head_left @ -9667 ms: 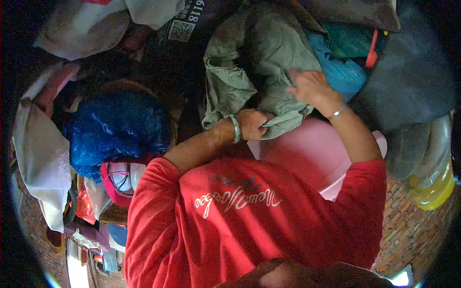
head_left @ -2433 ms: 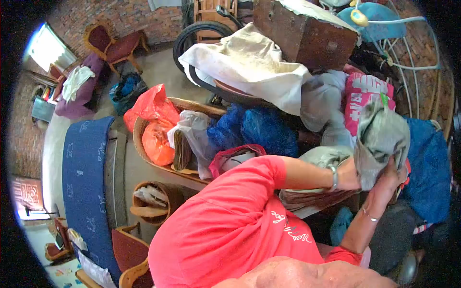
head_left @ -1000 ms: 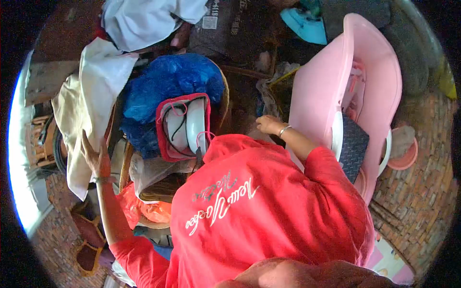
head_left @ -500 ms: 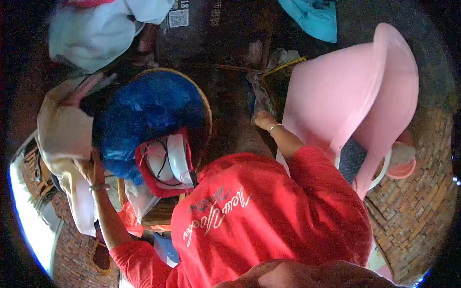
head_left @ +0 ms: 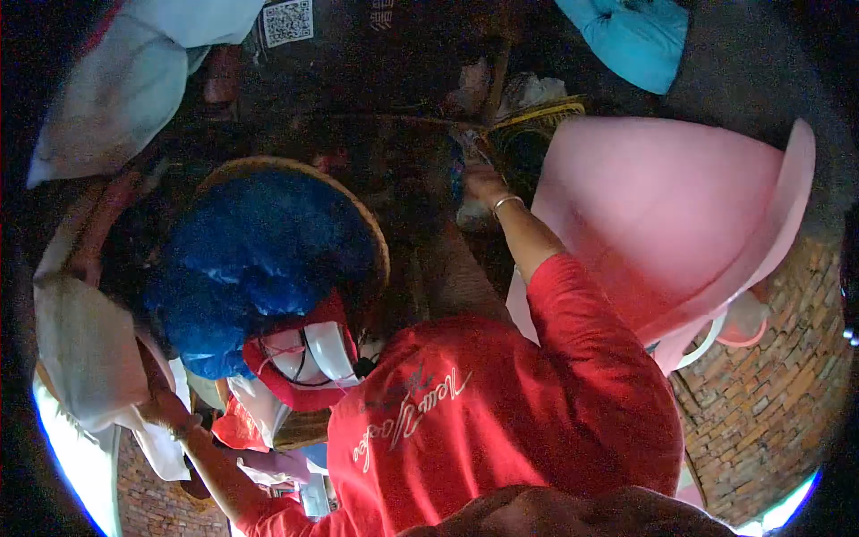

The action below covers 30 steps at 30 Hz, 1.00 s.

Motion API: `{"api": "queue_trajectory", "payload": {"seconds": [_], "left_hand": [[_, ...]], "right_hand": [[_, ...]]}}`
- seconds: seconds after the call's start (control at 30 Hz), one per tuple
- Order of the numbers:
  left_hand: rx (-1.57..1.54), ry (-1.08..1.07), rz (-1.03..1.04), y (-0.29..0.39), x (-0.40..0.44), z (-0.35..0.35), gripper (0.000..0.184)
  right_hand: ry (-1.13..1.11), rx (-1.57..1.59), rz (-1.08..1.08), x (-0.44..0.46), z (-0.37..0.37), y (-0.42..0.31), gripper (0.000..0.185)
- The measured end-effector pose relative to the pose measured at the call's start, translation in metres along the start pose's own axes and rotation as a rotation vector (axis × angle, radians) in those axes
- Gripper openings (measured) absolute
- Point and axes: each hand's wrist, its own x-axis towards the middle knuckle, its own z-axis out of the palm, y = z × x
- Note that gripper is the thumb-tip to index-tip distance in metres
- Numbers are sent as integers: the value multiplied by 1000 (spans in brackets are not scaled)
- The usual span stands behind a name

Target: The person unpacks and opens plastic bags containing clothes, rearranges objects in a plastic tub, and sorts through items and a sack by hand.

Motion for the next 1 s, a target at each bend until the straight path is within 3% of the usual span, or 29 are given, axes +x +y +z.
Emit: {"api": "queue_trajectory", "payload": {"seconds": [0.07,0.13,0.17,0.23,0.33,0.37,0.43,0.47,0.53,0.57,0.63,0.67,0.93,0.97,1.0], "left_hand": [[14,-14,-20,0,-1,-2,30],[28,-16,-41,3,-2,-2,30],[35,-16,-50,17,-1,1,30],[50,-12,-68,12,-1,-1,30],[76,2,-99,9,-2,-4,30],[83,12,-109,8,-1,-5,30],[94,32,-124,17,-2,-3,30],[98,39,-129,12,-2,-6,30],[107,49,-139,7,-2,-9,30],[108,54,-142,9,0,-7,30],[107,62,-152,16,2,-4,31],[104,63,-156,14,4,-4,31],[92,56,-201,22,7,0,31],[96,51,-204,19,11,1,31],[99,47,-210,21,8,-1,31]], "right_hand": [[0,130,33,38,5,7,41],[-99,841,412,62,-12,-8,45],[-102,842,408,79,-21,-10,45],[-172,1179,276,109,-39,-13,46],[-53,1247,127,96,-95,-79,47],[-57,1249,113,130,-83,-76,47],[468,839,64,219,-48,-59,48],[470,847,56,223,-53,-66,48],[570,9,-10,222,-66,-81,51],[577,16,-12,227,-64,-82,51],[681,784,-59,235,-57,-82,49],[689,787,-59,229,-64,-88,49],[294,53,-79,165,-122,-145,52],[293,58,-75,142,-133,-158,52],[427,9,-141,114,-147,-172,51]]}}
